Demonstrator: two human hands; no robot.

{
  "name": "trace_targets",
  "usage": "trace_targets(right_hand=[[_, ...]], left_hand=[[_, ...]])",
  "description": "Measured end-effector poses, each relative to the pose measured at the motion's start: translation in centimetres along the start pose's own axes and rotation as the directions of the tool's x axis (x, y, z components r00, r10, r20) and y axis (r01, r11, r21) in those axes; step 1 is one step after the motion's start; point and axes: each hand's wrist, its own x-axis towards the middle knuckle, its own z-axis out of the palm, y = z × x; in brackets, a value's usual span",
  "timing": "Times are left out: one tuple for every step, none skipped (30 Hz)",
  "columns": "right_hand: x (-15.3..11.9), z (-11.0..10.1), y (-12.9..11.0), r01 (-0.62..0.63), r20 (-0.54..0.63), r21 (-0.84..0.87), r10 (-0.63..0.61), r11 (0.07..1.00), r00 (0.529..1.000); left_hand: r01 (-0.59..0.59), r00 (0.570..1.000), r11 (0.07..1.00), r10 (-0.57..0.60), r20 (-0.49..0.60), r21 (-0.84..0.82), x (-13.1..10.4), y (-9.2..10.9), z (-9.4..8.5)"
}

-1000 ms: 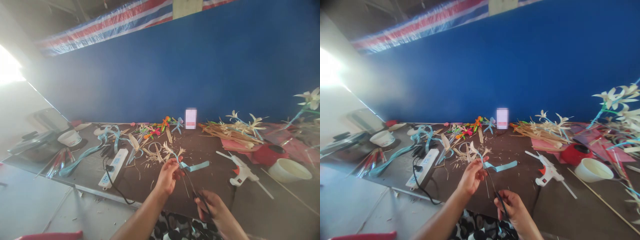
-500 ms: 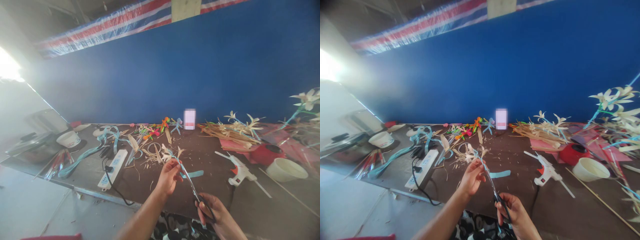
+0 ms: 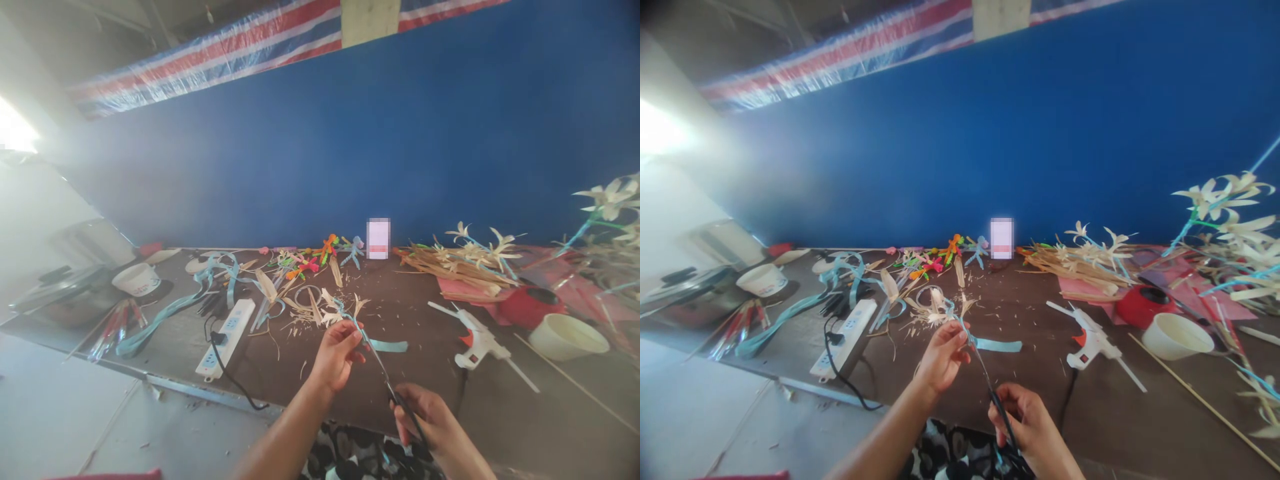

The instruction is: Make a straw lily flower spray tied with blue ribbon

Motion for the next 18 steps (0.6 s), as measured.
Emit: trace_targets(right_hand=[[0.0,0.0,0.1,0.007,0.009,0.004,-0.007,1.0,1.0],[0.0,0.0,0.1,0.013,0.016,0.01,-0.013,1.0,1.0],[0.1,0.0,0.2,0.016,0.019,0.018,-0.017,1.0,1.0],[0.1,0.1,0.3,0.016,0.016,0.029,-0.016,0.999,1.0],[0.1,0.2,0.4,0.012,0.011,0.042,-0.012,0.999,1.0],[0.0,0.3,0.5,0.005,0.002,0.059,-0.005,0.998,1.0],[0.0,0.5,0.7,-0.002,-0.01,0.08,0.002,0.997,1.0],[0.0,0.8,0.8,-0.007,-0.025,0.103,0.009,0.995,1.0],[0.0,1.0,1.0,-0.009,-0.047,0.126,0.015,0.992,0.999],[-0.1,1.2,1.1,-0.008,-0.073,0.15,0.019,0.989,0.997],[-0.1,1.4,1.3,-0.004,-0.099,0.172,0.022,0.985,0.995],[-0.1,1.6,1.5,0.002,-0.12,0.193,0.022,0.981,0.993],[-0.1,1.7,1.7,0.008,-0.132,0.214,0.021,0.977,0.991],[-0.1,1.8,1.9,0.013,-0.135,0.235,0.019,0.972,0.991],[-0.1,1.8,2.1,0.02,-0.131,0.255,0.014,0.967,0.991],[-0.1,1.9,2.2,0.026,-0.121,0.273,0.008,0.962,0.993],[-0.1,1.9,2.3,0.03,-0.11,0.288,0.003,0.957,0.994],[-0.1,1.9,2.3,0.032,-0.102,0.302,-0.001,0.953,0.995]], left_hand=[[-0.006,1.0,1.0,0.006,-0.002,-0.002,0.0,0.0,0.0],[-0.011,1.0,1.0,0.01,-0.005,-0.003,-0.1,0.0,0.0],[-0.017,1.0,1.0,0.017,-0.009,-0.004,-0.1,0.0,0.1],[-0.024,1.0,1.0,0.024,-0.012,-0.003,-0.2,0.0,0.1],[-0.031,0.999,1.0,0.031,-0.017,0.0,-0.2,0.0,0.2],[-0.038,0.999,0.999,0.038,-0.024,0.003,-0.3,0.0,0.2],[-0.044,0.998,0.999,0.044,-0.034,0.006,-0.3,0.0,0.3],[-0.048,0.998,0.999,0.048,-0.042,0.008,-0.3,0.0,0.3],[-0.051,0.997,0.999,0.052,-0.051,0.007,-0.4,-0.1,0.4],[-0.052,0.997,0.999,0.052,-0.059,0.002,-0.4,-0.2,0.4],[-0.051,0.997,0.999,0.051,-0.066,-0.005,-0.4,-0.3,0.4],[-0.05,0.996,0.999,0.049,-0.07,-0.011,-0.4,-0.4,0.4],[-0.048,0.996,0.999,0.047,-0.07,-0.016,-0.4,-0.5,0.3],[-0.047,0.997,0.999,0.046,-0.067,-0.019,-0.3,-0.6,0.3],[-0.046,0.997,0.999,0.045,-0.06,-0.019,-0.3,-0.7,0.4],[-0.047,0.998,0.999,0.046,-0.051,-0.017,-0.3,-0.8,0.4],[-0.051,0.998,0.999,0.05,-0.043,-0.014,-0.3,-0.9,0.5],[-0.056,0.998,0.998,0.056,-0.038,-0.011,-0.3,-0.9,0.5]])
